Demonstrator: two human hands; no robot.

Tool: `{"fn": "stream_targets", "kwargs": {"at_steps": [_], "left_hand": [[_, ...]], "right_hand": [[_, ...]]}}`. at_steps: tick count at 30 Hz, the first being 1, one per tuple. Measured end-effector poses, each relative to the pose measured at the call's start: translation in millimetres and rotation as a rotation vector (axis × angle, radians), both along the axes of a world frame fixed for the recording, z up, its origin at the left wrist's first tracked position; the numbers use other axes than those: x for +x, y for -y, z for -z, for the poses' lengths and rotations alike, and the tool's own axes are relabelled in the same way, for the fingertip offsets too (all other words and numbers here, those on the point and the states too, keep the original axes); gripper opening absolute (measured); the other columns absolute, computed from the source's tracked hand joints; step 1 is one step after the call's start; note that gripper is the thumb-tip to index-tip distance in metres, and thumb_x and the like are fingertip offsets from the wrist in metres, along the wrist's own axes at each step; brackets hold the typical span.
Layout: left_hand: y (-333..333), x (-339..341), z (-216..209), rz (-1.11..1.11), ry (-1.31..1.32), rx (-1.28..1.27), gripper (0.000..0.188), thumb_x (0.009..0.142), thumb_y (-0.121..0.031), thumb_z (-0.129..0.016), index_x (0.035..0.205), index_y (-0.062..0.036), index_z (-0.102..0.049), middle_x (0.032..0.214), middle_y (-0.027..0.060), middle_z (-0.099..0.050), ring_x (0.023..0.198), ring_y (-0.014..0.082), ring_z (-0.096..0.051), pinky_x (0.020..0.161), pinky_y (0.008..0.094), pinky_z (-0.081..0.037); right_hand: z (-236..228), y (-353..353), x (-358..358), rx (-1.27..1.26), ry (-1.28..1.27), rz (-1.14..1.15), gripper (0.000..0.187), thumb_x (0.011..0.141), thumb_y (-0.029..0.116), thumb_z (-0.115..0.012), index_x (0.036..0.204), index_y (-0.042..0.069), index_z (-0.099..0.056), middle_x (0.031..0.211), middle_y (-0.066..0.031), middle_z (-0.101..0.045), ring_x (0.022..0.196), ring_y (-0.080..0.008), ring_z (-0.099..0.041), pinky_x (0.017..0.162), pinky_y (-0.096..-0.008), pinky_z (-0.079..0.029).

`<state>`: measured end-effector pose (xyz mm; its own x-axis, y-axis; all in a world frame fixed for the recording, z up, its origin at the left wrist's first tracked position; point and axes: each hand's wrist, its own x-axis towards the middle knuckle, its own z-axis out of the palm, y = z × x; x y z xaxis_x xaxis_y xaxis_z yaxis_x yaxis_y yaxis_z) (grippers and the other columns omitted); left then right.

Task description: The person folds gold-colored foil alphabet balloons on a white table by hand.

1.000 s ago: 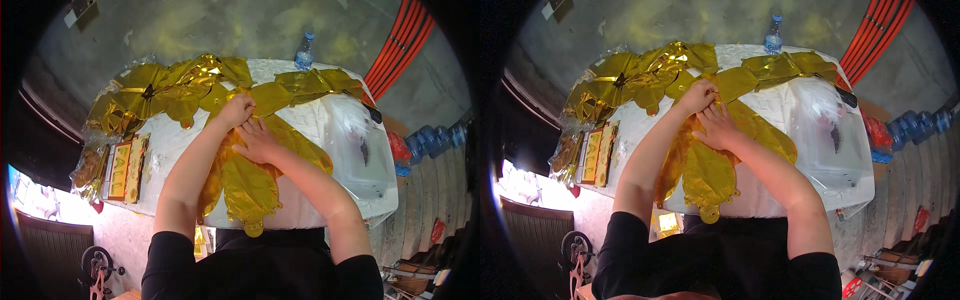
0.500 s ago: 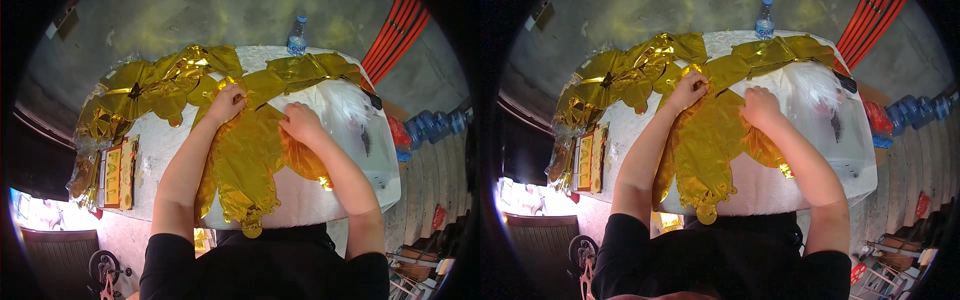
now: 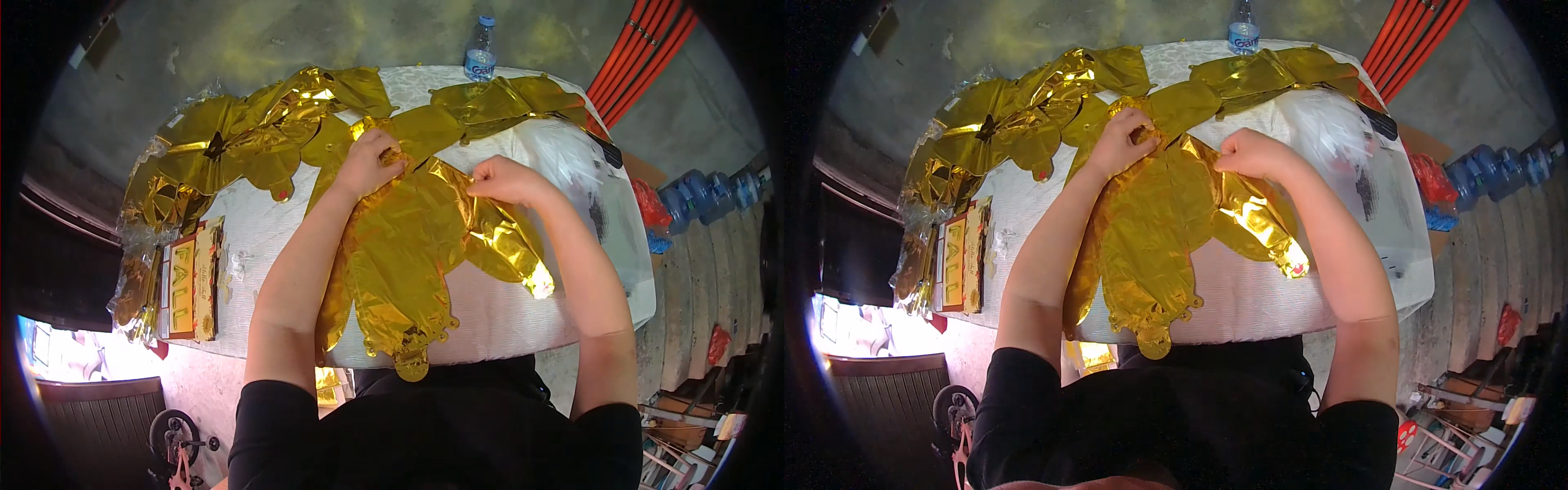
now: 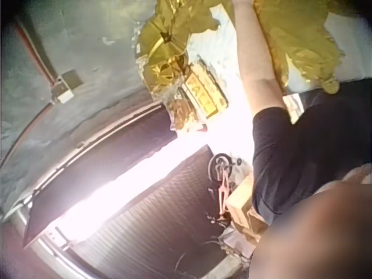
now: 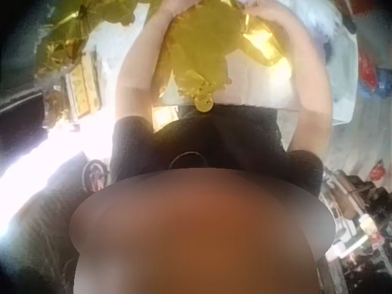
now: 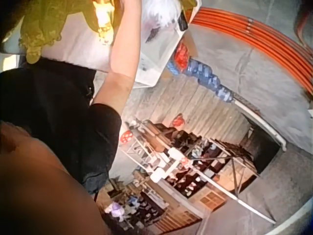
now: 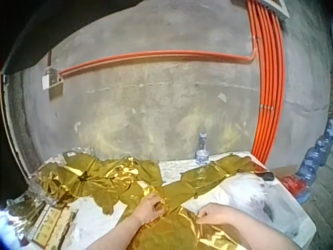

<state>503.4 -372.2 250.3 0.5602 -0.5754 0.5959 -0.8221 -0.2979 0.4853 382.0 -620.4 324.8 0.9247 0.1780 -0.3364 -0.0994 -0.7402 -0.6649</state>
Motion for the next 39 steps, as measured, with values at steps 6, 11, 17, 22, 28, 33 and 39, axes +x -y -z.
{"fn": "stream_targets", "kwargs": {"at_steps": [6,11,17,22,28,33,39], "left_hand": [[-3,6,5,0.020,-0.120,0.006,0.028,0.071,-0.010,-0.073,0.094,-0.0028,-0.061,0.094,0.0086,-0.056,0.086,0.0232,-0.056,0.075,0.0310,-0.046],[0,8,2,0.060,-0.196,-0.076,0.030,0.070,-0.015,-0.074,0.094,-0.0008,-0.063,0.097,0.0135,-0.059,0.089,0.0276,-0.057,0.078,0.0330,-0.047],[-6,4,4,-0.165,-0.528,-0.014,0.030,0.074,-0.013,-0.070,0.099,0.0004,-0.062,0.089,0.0181,-0.064,0.076,0.0286,-0.061,0.071,0.0350,-0.048],[-2,-17,-27,-0.169,-0.563,0.040,0.043,0.074,-0.012,-0.070,0.111,0.0016,-0.055,0.093,0.0195,-0.065,0.080,0.0284,-0.063,0.072,0.0359,-0.048],[-6,-5,-12,-0.143,-0.467,-0.048,0.030,0.076,-0.014,-0.069,0.094,0.0061,-0.057,0.069,0.0154,-0.061,0.062,0.0244,-0.059,0.060,0.0376,-0.046],[-6,-6,-15,-0.286,-0.401,0.179,0.034,0.075,-0.018,-0.070,0.092,0.0074,-0.057,0.072,0.0172,-0.063,0.058,0.0283,-0.058,0.057,0.0404,-0.046],[-9,-4,-17,-0.328,-0.421,0.296,0.041,0.075,-0.026,-0.069,0.099,0.0062,-0.059,0.081,0.0187,-0.065,0.071,0.0301,-0.062,0.064,0.0377,-0.048]], "right_hand": [[-26,-47,15,0.416,-0.041,-0.210,0.027,0.086,0.025,-0.064,0.068,0.007,-0.055,0.057,0.0044,-0.049,0.056,-0.0023,-0.041,0.049,-0.0222,-0.033],[-5,-111,22,0.250,0.129,-0.388,0.024,0.084,0.023,-0.063,0.073,0.002,-0.064,0.062,0.0002,-0.059,0.054,-0.0070,-0.049,0.050,-0.0260,-0.038],[12,-129,1,0.696,0.165,-0.447,0.020,0.088,0.017,-0.061,0.089,-0.002,-0.064,0.080,-0.0080,-0.067,0.075,-0.0094,-0.063,0.069,-0.0244,-0.049],[4,-73,-14,0.057,0.600,-0.125,0.030,0.091,0.016,-0.055,0.113,-0.003,-0.059,0.117,-0.0183,-0.060,0.110,-0.0267,-0.058,0.095,-0.0381,-0.045],[55,-92,-31,-0.283,0.518,-0.367,0.064,0.096,0.033,-0.041,0.145,0.000,-0.018,0.153,-0.0168,-0.012,0.143,-0.0265,-0.006,0.116,-0.0421,-0.005],[53,-97,-34,-0.469,0.524,-0.400,0.068,0.097,0.041,-0.036,0.145,-0.001,-0.016,0.153,-0.0168,-0.013,0.143,-0.0260,-0.008,0.116,-0.0420,-0.005],[55,-98,-38,-0.494,0.551,-0.405,0.072,0.096,0.047,-0.034,0.146,-0.001,-0.014,0.153,-0.0168,-0.012,0.143,-0.0260,-0.007,0.116,-0.0417,-0.004]]}}
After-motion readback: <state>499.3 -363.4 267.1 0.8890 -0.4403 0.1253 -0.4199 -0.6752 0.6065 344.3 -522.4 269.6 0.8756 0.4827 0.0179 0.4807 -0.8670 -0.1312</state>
